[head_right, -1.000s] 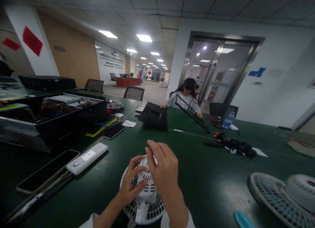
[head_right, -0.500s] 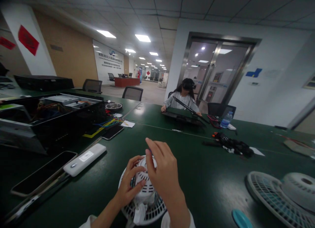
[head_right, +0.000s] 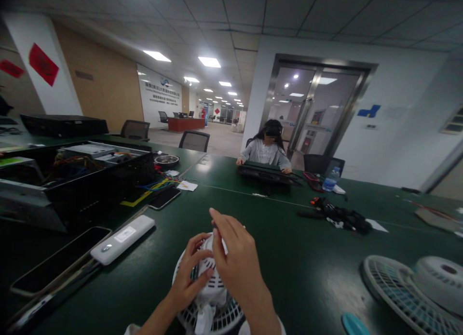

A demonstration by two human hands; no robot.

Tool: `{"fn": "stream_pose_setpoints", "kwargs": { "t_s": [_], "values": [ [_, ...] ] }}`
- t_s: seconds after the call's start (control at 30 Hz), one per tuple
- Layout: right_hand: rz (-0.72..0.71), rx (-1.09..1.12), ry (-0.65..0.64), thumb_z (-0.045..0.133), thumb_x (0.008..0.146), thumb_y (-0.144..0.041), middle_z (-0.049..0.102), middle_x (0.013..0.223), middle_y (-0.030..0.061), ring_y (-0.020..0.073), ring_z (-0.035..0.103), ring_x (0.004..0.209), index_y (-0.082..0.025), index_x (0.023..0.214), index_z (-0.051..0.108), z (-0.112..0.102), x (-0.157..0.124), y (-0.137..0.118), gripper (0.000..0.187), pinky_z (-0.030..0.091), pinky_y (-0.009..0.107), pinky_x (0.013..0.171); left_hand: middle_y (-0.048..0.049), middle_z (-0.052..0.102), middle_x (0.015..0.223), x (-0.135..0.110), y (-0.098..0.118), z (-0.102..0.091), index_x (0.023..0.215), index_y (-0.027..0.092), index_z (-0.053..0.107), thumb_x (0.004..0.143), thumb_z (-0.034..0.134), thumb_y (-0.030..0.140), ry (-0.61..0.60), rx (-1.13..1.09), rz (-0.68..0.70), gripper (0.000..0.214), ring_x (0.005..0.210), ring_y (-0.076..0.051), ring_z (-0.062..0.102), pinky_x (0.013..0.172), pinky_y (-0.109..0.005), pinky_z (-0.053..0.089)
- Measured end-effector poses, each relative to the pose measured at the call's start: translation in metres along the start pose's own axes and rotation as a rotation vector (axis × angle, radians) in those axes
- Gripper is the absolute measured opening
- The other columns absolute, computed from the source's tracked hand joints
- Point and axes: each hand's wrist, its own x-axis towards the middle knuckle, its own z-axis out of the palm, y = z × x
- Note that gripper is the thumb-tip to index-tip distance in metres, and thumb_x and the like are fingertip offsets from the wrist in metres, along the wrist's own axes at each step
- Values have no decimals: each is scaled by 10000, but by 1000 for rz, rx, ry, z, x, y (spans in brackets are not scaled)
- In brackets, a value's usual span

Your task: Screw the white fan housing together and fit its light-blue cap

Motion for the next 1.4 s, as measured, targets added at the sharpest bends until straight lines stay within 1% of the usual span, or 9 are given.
{"fn": "stream_pose_setpoints", "kwargs": {
  "t_s": [0.17, 0.33, 0.53, 0.7, 0.9, 1.07, 1.13, 1.27, 1.4],
  "values": [
    [35, -107, 71, 488, 854, -219, 651, 853, 65, 164, 601, 742, -165, 1063, 587, 3, 2, 2, 238, 520, 306, 639, -82, 352, 1309, -2, -1, 0, 1056, 255, 536, 850, 471, 267, -14, 31, 16, 216, 1191, -267, 377, 957, -430, 352],
    [1, -24, 57, 424, 862, -139, 665, 970, 62, 152, 613, 870, -189, 1140, 554, -2, 3, -2, 311, 527, 298, 737, -76, 381, 1297, -1, -1, 0, 1052, 262, 550, 835, 495, 250, 13, 18, 24, 225, 1174, -262, 405, 942, -417, 370],
    [-17, -133, 141, 519, 844, -211, 655, 794, 57, 162, 592, 694, -161, 1003, 611, 0, 3, 0, 190, 512, 298, 612, -87, 381, 1293, -1, -2, 1, 1037, 246, 555, 841, 487, 268, 13, 17, 15, 209, 1173, -268, 402, 938, -425, 371],
    [-42, -49, 86, 452, 861, -135, 661, 925, 73, 154, 603, 846, -154, 1072, 580, -3, 3, -3, 248, 514, 291, 734, -73, 381, 1293, -1, -2, 1, 1043, 261, 550, 850, 481, 280, 9, 9, 15, 206, 1174, -260, 400, 946, -429, 365],
    [-40, -143, 164, 509, 854, -214, 625, 747, 48, 151, 563, 668, -163, 921, 614, 0, 4, -4, 135, 497, 292, 597, -89, 385, 1286, -1, -2, 1, 1043, 251, 559, 843, 493, 286, 17, 12, 12, 213, 1161, -274, 412, 932, -441, 374],
    [-15, -50, 69, 406, 877, -161, 653, 956, 78, 166, 600, 875, -175, 1110, 566, -4, 3, -5, 283, 519, 325, 734, -87, 391, 1285, -1, -2, 1, 1043, 252, 557, 843, 483, 288, 2, 3, 2, 216, 1168, -276, 404, 944, -454, 366],
    [-29, -22, 58, 405, 870, -140, 664, 952, 62, 152, 610, 862, -194, 1150, 547, -4, 2, -4, 318, 522, 305, 728, -92, 397, 1284, -1, -2, 1, 1027, 243, 569, 840, 485, 296, 5, 7, -9, 212, 1165, -279, 409, 941, -450, 372],
    [-18, -108, 123, 489, 860, -224, 652, 824, 59, 159, 596, 735, -181, 1032, 608, 0, 2, -2, 213, 520, 305, 645, -94, 405, 1277, -1, -1, 1, 1016, 236, 585, 834, 493, 312, 14, 15, -19, 217, 1161, -279, 418, 947, -447, 374],
    [-15, -65, 61, 432, 878, -170, 654, 948, 73, 155, 601, 852, -172, 1150, 542, 0, 3, -3, 294, 519, 301, 718, -90, 408, 1280, -1, -1, 1, 1022, 242, 579, 839, 489, 315, 1, 12, -19, 216, 1168, -277, 413, 950, -451, 369]
  ]
}}
